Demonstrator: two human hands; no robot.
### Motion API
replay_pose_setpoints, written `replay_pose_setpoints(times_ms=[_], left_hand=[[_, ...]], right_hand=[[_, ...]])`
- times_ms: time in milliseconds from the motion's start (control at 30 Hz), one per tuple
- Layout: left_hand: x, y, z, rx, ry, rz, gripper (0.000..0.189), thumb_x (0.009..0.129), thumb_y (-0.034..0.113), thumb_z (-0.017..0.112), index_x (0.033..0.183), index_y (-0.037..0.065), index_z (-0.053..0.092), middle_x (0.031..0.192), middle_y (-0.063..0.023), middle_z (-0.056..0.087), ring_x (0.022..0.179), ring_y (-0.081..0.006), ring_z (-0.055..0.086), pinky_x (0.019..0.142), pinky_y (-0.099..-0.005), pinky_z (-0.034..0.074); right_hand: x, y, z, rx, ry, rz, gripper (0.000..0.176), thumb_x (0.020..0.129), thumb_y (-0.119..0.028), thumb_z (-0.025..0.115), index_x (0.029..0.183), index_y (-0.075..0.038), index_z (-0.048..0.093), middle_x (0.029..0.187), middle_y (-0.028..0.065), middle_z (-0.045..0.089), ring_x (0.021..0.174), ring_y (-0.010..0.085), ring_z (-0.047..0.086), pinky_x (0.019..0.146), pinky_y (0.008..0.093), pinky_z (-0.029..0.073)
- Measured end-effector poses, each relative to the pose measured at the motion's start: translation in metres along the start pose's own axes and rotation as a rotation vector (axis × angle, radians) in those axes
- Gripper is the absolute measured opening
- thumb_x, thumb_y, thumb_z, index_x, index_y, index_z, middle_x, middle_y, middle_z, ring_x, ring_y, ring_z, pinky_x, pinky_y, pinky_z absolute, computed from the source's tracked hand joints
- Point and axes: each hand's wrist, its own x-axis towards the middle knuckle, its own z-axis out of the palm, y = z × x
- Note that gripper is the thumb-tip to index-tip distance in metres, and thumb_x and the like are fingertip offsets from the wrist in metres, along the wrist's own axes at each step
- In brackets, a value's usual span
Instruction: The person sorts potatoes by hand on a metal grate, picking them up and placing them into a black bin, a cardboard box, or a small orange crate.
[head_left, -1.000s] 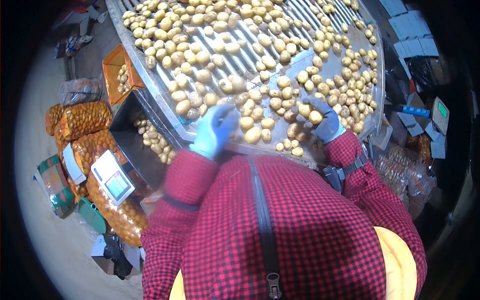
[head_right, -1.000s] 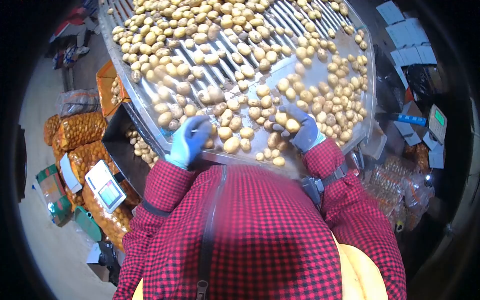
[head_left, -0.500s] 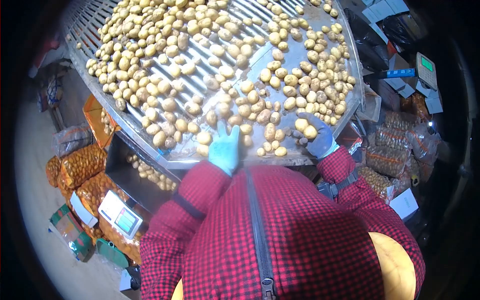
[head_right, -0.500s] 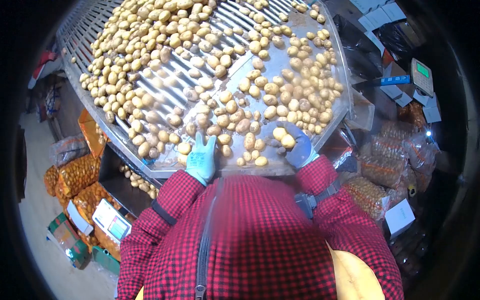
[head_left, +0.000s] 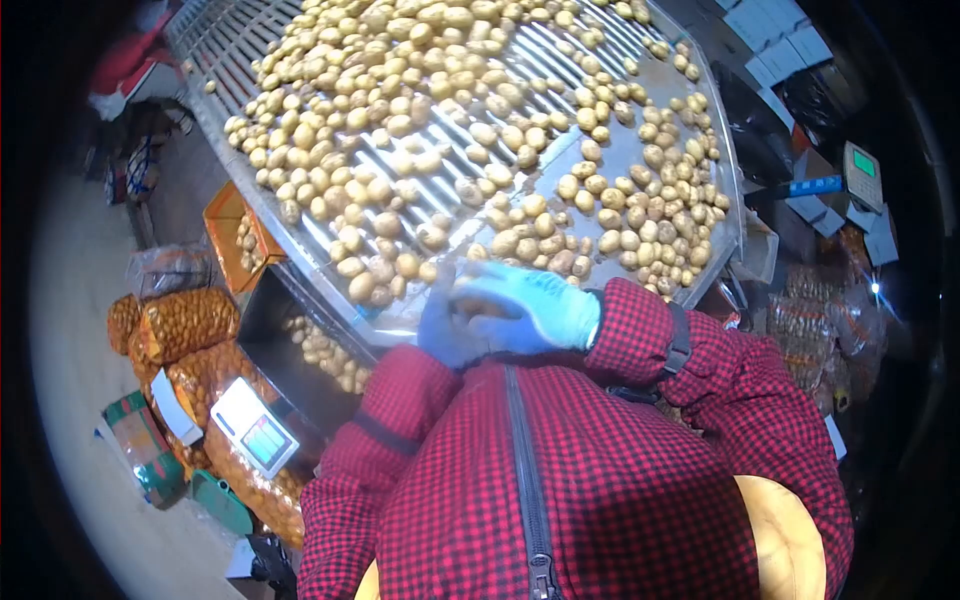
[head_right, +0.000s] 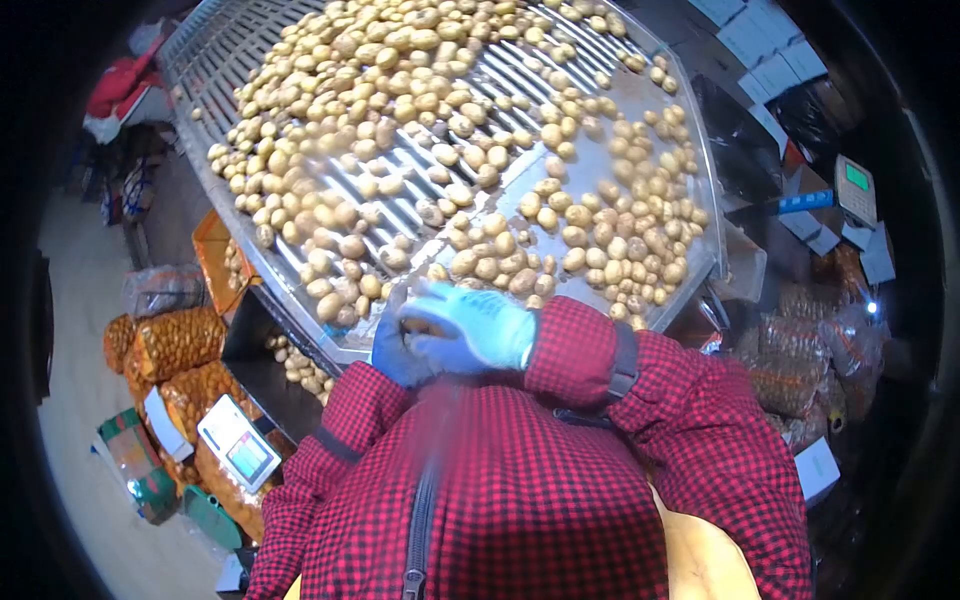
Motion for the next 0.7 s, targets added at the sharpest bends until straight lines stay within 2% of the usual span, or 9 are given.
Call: replay_pose_setpoints(times_ms=[100, 200, 233, 267, 367, 400, 433, 533, 700], left_hand=[[-0.019, 0.007, -0.025, -0.261, 0.065, -0.009, 0.068, 0.098, 0.063, 0.038, 0.142, 0.01, 0.045, 0.141, -0.0168, 0.05, 0.125, -0.0347, 0.053, 0.107, -0.051, 0.043], [-0.051, 0.005, -0.038, 0.414, -0.167, 0.334, 0.069, 0.097, 0.061, 0.037, 0.144, 0.009, 0.041, 0.142, -0.02, 0.049, 0.128, -0.0345, 0.049, 0.11, -0.051, 0.039], [-0.07, 0.012, -0.038, -0.217, -0.302, 0.109, 0.069, 0.097, 0.06, 0.037, 0.144, 0.01, 0.04, 0.143, -0.0197, 0.048, 0.13, -0.0338, 0.046, 0.11, -0.0516, 0.038], [-0.077, 0.01, -0.052, -0.23, 0.058, 0.249, 0.065, 0.097, 0.06, 0.036, 0.144, 0.015, 0.04, 0.14, -0.0182, 0.05, 0.129, -0.0358, 0.046, 0.107, -0.0608, 0.036], [-0.126, 0.017, -0.041, -0.146, 0.308, 0.374, 0.058, 0.095, 0.067, 0.037, 0.132, 0.024, 0.05, 0.134, -0.0155, 0.056, 0.1, -0.0409, 0.063, 0.072, -0.0661, 0.052], [-0.135, 0.019, -0.028, -0.283, 0.509, 0.385, 0.055, 0.092, 0.07, 0.042, 0.123, 0.027, 0.054, 0.129, -0.015, 0.06, 0.092, -0.0407, 0.066, 0.059, -0.0591, 0.055], [-0.147, 0.019, -0.039, -0.26, 0.493, 0.435, 0.057, 0.09, 0.069, 0.042, 0.112, 0.021, 0.061, 0.116, -0.0164, 0.064, 0.1, -0.0411, 0.063, 0.065, -0.056, 0.053], [-0.168, 0.02, -0.068, -0.374, 0.481, 0.623, 0.056, 0.091, 0.063, 0.049, 0.122, 0.017, 0.057, 0.124, -0.019, 0.059, 0.105, -0.0404, 0.061, 0.076, -0.0572, 0.055], [-0.188, 0.043, -0.154, -0.525, 0.385, 0.843, 0.07, 0.093, 0.057, 0.052, 0.141, 0.007, 0.043, 0.143, -0.0217, 0.043, 0.131, -0.0399, 0.044, 0.1, -0.0539, 0.048]], right_hand=[[0.023, -0.011, 0.014, -0.019, -0.114, -0.132, 0.038, 0.092, -0.024, 0.061, 0.127, -0.007, 0.058, 0.125, 0.019, 0.058, 0.112, 0.0372, 0.061, 0.093, 0.0424, 0.051], [0.045, -0.004, 0.013, 0.4, -0.076, 0.019, 0.03, 0.092, -0.013, 0.063, 0.121, -0.006, 0.063, 0.122, 0.0187, 0.061, 0.112, 0.0351, 0.062, 0.094, 0.0378, 0.051], [0.051, 0.013, 0.016, 0.374, 0.013, 0.076, 0.032, 0.092, -0.017, 0.063, 0.122, -0.006, 0.063, 0.125, 0.0185, 0.061, 0.113, 0.0365, 0.061, 0.096, 0.0397, 0.05], [0.062, 0.029, 0.017, 0.124, 0.099, -0.012, 0.03, 0.091, -0.019, 0.063, 0.119, -0.008, 0.065, 0.12, 0.018, 0.063, 0.11, 0.0357, 0.062, 0.094, 0.0413, 0.05], [0.097, 0.082, 0.034, -0.358, 0.215, -0.231, 0.034, 0.089, -0.025, 0.063, 0.12, -0.011, 0.063, 0.123, 0.0186, 0.062, 0.11, 0.0371, 0.06, 0.093, 0.0445, 0.048], [0.105, 0.077, 0.034, -0.425, 0.109, -0.207, 0.038, 0.089, -0.028, 0.062, 0.123, -0.012, 0.061, 0.133, 0.0179, 0.056, 0.118, 0.0382, 0.055, 0.097, 0.0467, 0.045], [0.11, 0.074, 0.041, -0.495, 0.031, -0.205, 0.04, 0.09, -0.031, 0.061, 0.127, -0.014, 0.06, 0.141, 0.0165, 0.05, 0.128, 0.0373, 0.047, 0.104, 0.05, 0.039], [0.118, 0.088, 0.063, -0.705, -0.101, -0.233, 0.053, 0.092, -0.04, 0.059, 0.14, -0.019, 0.05, 0.152, 0.018, 0.037, 0.139, 0.0399, 0.034, 0.113, 0.0576, 0.026], [0.109, 0.104, 0.025, -0.685, 0.011, -0.127, 0.061, 0.088, -0.037, 0.063, 0.145, -0.022, 0.044, 0.148, 0.0174, 0.042, 0.138, 0.0424, 0.034, 0.112, 0.0594, 0.026]])
